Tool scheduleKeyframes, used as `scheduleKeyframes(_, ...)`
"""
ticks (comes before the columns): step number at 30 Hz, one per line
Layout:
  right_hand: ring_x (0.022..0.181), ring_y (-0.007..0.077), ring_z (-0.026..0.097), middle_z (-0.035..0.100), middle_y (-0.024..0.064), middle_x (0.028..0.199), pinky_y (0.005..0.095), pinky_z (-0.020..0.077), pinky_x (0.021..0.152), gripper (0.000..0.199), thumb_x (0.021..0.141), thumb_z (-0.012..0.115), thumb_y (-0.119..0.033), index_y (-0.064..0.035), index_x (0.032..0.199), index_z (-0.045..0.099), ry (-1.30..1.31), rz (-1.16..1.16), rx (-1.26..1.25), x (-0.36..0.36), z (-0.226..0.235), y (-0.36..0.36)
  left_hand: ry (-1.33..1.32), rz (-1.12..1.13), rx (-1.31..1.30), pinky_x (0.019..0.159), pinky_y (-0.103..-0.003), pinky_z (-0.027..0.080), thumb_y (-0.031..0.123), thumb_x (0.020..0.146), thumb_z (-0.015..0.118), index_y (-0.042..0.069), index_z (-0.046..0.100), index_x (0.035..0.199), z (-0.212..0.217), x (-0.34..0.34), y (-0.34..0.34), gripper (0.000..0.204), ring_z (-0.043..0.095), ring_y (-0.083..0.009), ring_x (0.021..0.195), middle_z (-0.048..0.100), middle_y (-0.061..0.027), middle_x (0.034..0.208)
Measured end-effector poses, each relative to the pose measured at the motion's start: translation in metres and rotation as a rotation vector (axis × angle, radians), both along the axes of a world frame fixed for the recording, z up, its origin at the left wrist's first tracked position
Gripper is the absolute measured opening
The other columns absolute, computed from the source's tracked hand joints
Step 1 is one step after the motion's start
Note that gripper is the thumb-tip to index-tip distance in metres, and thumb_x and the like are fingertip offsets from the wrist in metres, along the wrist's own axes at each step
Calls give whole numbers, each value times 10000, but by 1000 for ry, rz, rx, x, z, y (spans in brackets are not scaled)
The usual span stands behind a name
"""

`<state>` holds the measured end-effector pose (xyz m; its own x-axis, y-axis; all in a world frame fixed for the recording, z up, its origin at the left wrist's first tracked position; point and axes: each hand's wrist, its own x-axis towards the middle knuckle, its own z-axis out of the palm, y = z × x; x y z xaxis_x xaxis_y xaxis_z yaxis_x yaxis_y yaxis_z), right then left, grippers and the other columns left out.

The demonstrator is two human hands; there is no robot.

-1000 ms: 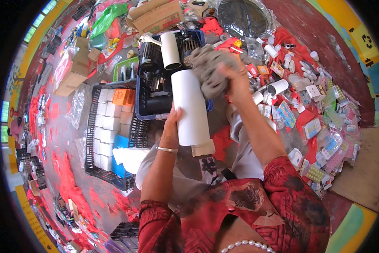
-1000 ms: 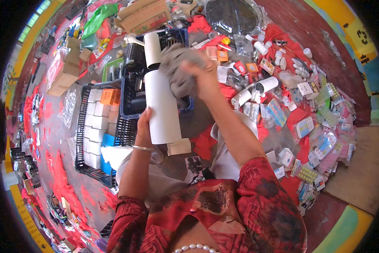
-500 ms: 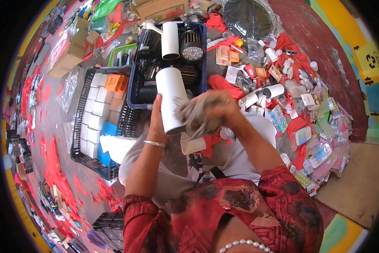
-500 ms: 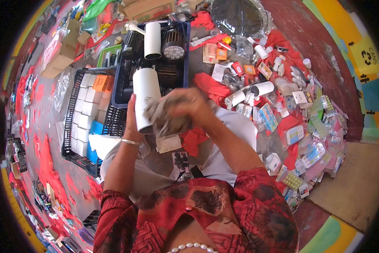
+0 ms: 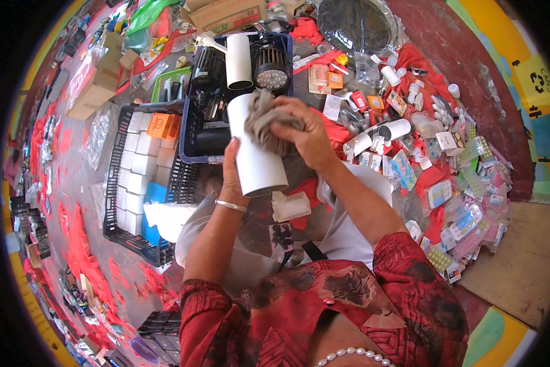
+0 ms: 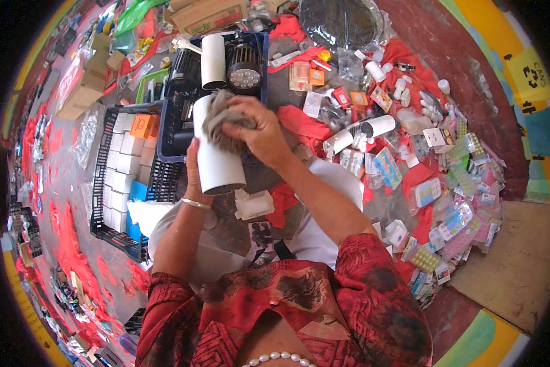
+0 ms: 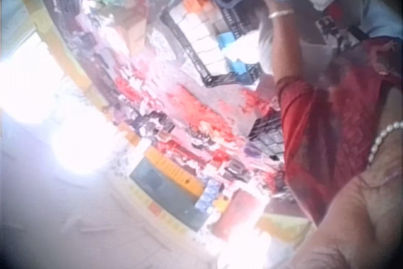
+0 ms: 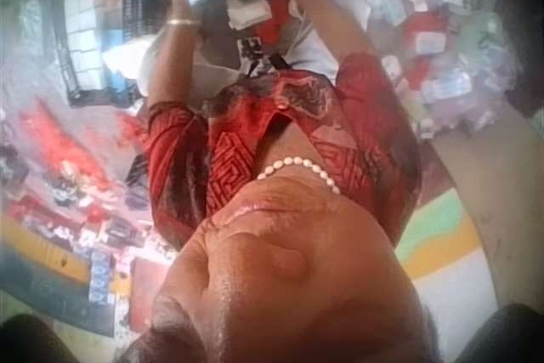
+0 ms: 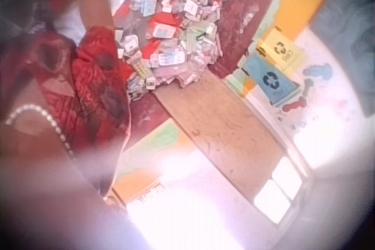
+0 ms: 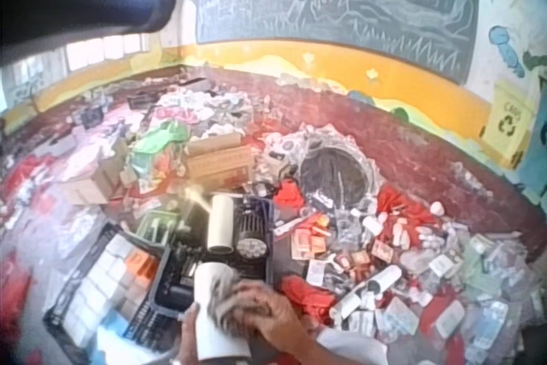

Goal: The person wipes a white light fixture with a grey cloth, cleaning the outer surface and the inner rim. They luego place the fixture into a black plastic crate and briefly handle another item from the floor.

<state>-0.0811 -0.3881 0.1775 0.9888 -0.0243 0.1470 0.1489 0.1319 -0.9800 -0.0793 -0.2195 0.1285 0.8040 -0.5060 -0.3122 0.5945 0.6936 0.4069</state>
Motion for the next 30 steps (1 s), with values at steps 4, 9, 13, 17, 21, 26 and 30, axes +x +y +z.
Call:
scheduleKeyframes(4,964,187,558,564,72,1064,318,446,851,213,792,621,-108,-28,989,613,94,274,345,-25,-1,-1,-27,136,-75,871,-415,466,486,845,458,17,418,1247,6,17,13,620,568,-296,989,552,-162,1133)
scheduleKeyframes(9,928,262,591,597,136,1027,405,482,853,344,894,428,-259,-13,1107,540,445,112,1163,-6,10,-20,-75,163,-4,838,-404,480,516,840,463,4,440,1216,-3,20,16,635,570,-311,944,564,-193,1073)
scheduleKeyframes(13,945,297,590,587,152,1089,449,482,850,339,876,421,-236,-28,1115,542,348,142,1288,12,-1,-31,-111,53,-157,877,-418,454,520,856,419,0,418,1246,5,17,10,649,549,-327,994,539,-217,1110)
scheduleKeyframes(17,940,291,594,595,151,1076,448,480,857,334,852,426,-198,-25,1113,544,397,40,1253,13,-3,-40,56,52,-271,887,-458,438,510,870,415,-16,401,1254,12,16,7,651,531,-354,1020,517,-220,1149)
scheduleKeyframes(21,931,277,598,602,146,1058,421,478,867,333,847,454,-187,-16,1118,544,452,-133,1070,11,19,-42,-85,-72,-145,907,-451,429,537,878,377,-8,339,1321,16,16,8,704,488,-363,1112,445,-247,1257)
scheduleKeyframes(26,943,184,581,597,130,1067,347,479,835,304,924,455,-186,8,1148,521,251,-395,308,18,12,-68,-8,-53,-298,851,-444,464,561,860,376,11,319,1337,16,18,13,730,497,-366,1084,435,-255,1259)
scheduleKeyframes(30,924,173,575,595,109,1067,298,445,849,420,945,433,-310,56,1133,519,257,-369,-105,31,41,-87,-21,24,-142,817,-410,489,533,860,396,-28,309,1324,23,17,15,733,541,-331,1007,438,-265,1243)
